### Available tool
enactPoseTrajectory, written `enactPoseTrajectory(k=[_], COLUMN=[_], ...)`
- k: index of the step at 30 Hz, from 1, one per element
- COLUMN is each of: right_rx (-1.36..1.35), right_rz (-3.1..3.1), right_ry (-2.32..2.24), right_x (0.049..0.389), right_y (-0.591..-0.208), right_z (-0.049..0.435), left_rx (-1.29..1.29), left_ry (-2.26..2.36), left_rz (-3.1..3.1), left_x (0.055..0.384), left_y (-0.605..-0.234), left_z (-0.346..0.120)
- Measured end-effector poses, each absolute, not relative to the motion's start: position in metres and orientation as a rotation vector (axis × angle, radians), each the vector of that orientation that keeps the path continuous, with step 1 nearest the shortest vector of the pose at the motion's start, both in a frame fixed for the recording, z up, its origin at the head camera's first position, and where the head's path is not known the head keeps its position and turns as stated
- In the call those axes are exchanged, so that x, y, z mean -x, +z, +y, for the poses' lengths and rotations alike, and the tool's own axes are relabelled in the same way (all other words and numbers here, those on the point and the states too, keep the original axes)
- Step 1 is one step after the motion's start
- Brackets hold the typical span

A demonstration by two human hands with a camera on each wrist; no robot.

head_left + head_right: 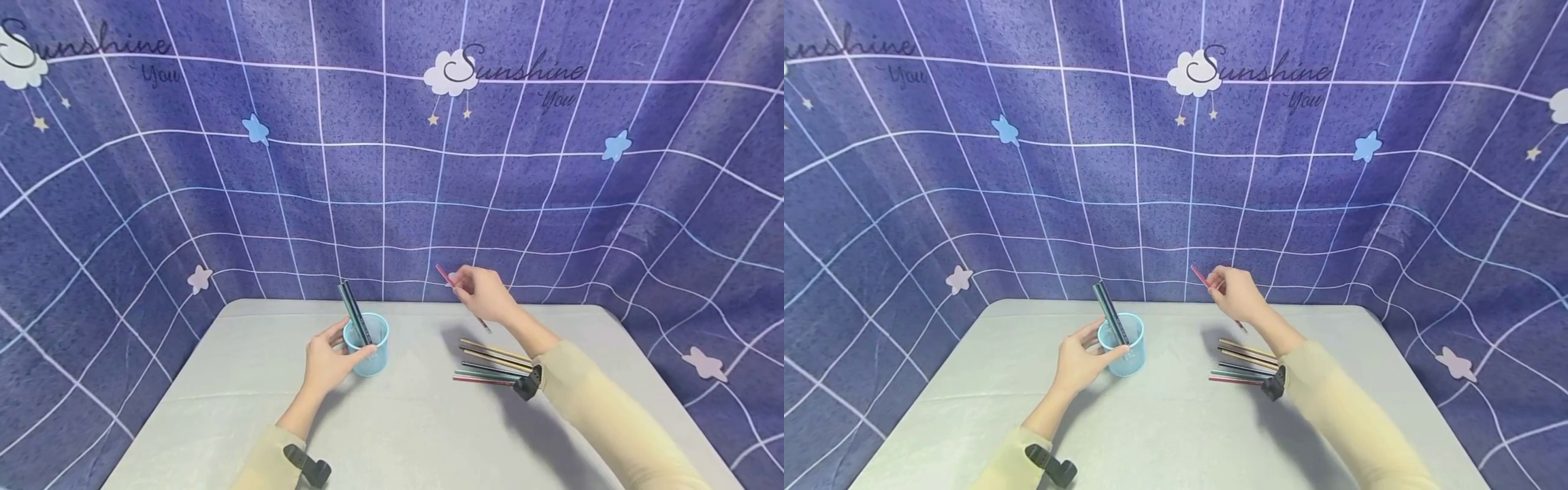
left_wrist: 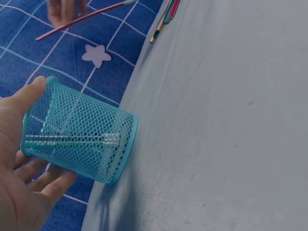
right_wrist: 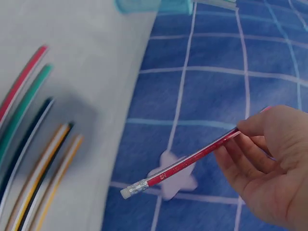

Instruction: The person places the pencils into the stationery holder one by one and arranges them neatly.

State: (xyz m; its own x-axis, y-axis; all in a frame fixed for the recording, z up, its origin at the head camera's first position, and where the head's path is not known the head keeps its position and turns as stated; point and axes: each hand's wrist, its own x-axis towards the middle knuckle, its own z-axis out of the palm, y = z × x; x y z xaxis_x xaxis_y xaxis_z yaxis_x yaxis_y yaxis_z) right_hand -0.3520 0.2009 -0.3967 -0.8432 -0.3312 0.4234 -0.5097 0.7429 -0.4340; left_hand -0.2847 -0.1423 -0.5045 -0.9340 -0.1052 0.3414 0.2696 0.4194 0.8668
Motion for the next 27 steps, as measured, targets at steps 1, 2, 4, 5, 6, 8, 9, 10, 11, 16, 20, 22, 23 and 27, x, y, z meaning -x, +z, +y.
enactPoseTrajectory(k=[1, 2, 4, 5, 6, 8, 9, 10, 11, 16, 20, 22, 23, 27], right_rx=[-0.669, -0.684, -0.716, -0.731, -0.743, -0.760, -0.768, -0.778, -0.784, -0.810, -0.822, -0.833, -0.840, -0.874], right_rz=[-2.610, -2.595, -2.561, -2.540, -2.522, -2.492, -2.481, -2.467, -2.456, -2.380, -2.324, -2.306, -2.297, -2.294], right_ry=[0.802, 0.813, 0.842, 0.860, 0.882, 0.913, 0.929, 0.937, 0.951, 1.031, 1.137, 1.191, 1.213, 1.261], right_x=[0.351, 0.351, 0.349, 0.348, 0.347, 0.344, 0.342, 0.340, 0.338, 0.333, 0.332, 0.331, 0.331, 0.332], right_y=[-0.393, -0.390, -0.385, -0.382, -0.379, -0.372, -0.369, -0.366, -0.363, -0.352, -0.350, -0.350, -0.350, -0.356], right_z=[0.195, 0.190, 0.179, 0.174, 0.169, 0.158, 0.153, 0.149, 0.144, 0.121, 0.106, 0.098, 0.095, 0.085], left_rx=[0.144, 0.146, 0.148, 0.148, 0.146, 0.139, 0.135, 0.133, 0.130, 0.127, 0.131, 0.137, 0.139, 0.146], left_ry=[-1.520, -1.520, -1.524, -1.525, -1.527, -1.529, -1.530, -1.533, -1.536, -1.545, -1.542, -1.539, -1.537, -1.536], left_rz=[-2.333, -2.330, -2.327, -2.328, -2.329, -2.334, -2.336, -2.337, -2.338, -2.334, -2.332, -2.331, -2.331, -2.333], left_x=[0.285, 0.285, 0.284, 0.284, 0.284, 0.284, 0.284, 0.284, 0.284, 0.284, 0.283, 0.282, 0.282, 0.282], left_y=[-0.504, -0.504, -0.504, -0.503, -0.503, -0.503, -0.503, -0.503, -0.503, -0.502, -0.502, -0.502, -0.502, -0.502], left_z=[-0.142, -0.143, -0.143, -0.143, -0.143, -0.142, -0.142, -0.142, -0.142, -0.142, -0.142, -0.143, -0.143, -0.143])
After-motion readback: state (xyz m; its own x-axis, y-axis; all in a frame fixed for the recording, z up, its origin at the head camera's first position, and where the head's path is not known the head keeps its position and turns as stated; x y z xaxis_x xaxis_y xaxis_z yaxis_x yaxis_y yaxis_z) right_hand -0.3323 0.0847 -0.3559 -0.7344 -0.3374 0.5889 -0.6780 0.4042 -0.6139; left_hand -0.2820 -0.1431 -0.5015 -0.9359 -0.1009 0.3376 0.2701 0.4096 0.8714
